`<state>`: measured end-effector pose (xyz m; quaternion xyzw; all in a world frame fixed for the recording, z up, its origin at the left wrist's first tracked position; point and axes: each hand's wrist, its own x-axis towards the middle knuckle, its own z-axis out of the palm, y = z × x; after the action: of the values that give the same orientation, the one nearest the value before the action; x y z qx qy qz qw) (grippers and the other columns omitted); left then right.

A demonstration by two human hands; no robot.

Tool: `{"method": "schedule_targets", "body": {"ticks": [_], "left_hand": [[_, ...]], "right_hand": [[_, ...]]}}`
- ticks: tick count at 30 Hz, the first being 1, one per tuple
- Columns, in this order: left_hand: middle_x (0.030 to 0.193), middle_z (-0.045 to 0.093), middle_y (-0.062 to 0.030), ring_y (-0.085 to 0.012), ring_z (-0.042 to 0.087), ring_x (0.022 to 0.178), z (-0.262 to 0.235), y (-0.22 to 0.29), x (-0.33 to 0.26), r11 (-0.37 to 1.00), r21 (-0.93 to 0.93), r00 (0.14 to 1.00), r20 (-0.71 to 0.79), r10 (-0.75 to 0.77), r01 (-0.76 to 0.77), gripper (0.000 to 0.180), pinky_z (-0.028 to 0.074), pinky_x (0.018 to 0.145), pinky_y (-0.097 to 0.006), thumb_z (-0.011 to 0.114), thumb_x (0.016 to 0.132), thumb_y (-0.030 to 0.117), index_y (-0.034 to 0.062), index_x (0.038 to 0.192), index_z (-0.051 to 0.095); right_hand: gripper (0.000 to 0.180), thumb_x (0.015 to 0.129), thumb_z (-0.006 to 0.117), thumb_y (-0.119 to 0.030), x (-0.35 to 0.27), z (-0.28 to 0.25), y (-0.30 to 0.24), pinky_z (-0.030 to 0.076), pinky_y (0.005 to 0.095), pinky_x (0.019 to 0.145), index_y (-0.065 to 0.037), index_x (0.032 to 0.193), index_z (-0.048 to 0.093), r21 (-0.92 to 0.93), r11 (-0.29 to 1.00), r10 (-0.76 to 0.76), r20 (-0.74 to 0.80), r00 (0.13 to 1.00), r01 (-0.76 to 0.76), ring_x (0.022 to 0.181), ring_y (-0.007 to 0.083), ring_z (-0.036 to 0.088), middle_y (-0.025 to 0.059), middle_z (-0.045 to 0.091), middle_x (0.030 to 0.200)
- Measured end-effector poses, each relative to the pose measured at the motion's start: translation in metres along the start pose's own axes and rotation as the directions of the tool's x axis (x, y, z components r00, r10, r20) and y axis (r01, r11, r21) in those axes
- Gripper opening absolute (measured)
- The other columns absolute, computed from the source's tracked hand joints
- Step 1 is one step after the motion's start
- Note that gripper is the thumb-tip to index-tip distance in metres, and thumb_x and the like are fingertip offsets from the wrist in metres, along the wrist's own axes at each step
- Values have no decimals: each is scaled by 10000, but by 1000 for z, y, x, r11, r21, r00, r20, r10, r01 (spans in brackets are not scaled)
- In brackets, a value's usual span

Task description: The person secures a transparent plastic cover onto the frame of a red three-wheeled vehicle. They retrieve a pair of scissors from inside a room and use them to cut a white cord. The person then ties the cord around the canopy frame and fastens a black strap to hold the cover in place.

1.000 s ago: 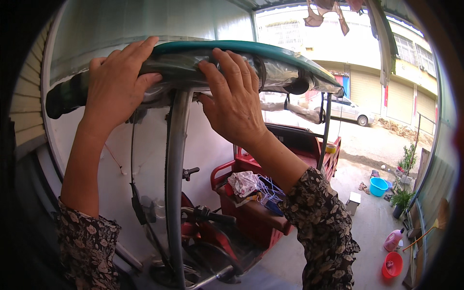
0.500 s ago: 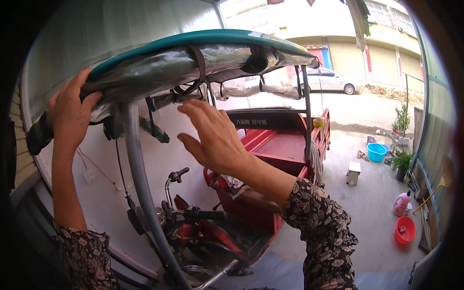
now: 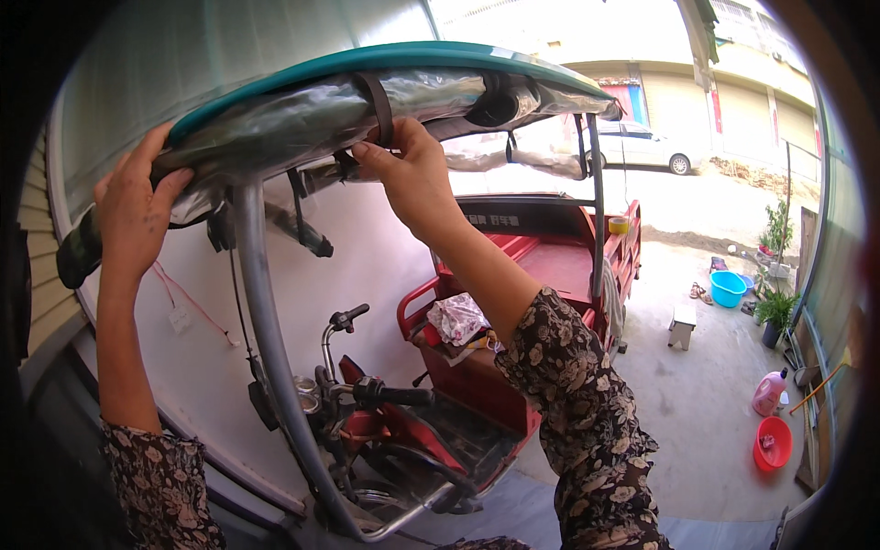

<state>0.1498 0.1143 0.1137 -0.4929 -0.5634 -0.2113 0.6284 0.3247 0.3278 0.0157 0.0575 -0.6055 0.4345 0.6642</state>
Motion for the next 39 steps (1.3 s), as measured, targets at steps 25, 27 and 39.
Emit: {"method": "schedule_targets", "body": {"ticks": [25,27,39], "left_hand": [[1195,596,-109,-231,548,1112,-11,22,-24,999,-31,1000,3,-20,20,658,281,1020,-409,676,834,213,188,1417,373],[1204,595,-103,-233,552,1109,-6,21,-28,1000,-26,998,-63,3,-5,663,288,1010,-408,679,832,209,190,1418,370],[1153,619,-103,-267,587,1052,17,14,-19,1000,16,988,-153,2,1,597,357,923,-443,671,838,247,200,1380,425]], "right_hand": [[285,840,649,-196,24,-62,-2,453,429,631,19,978,523,-697,656,-326,83,942,288,731,416,605,233,617,753],[283,840,650,-195,27,-65,2,456,427,632,15,983,525,-694,647,-348,101,932,316,731,410,609,230,619,751],[272,850,678,-168,17,-61,4,427,247,591,20,995,544,-290,951,-96,63,993,110,670,82,525,31,600,769]]}}
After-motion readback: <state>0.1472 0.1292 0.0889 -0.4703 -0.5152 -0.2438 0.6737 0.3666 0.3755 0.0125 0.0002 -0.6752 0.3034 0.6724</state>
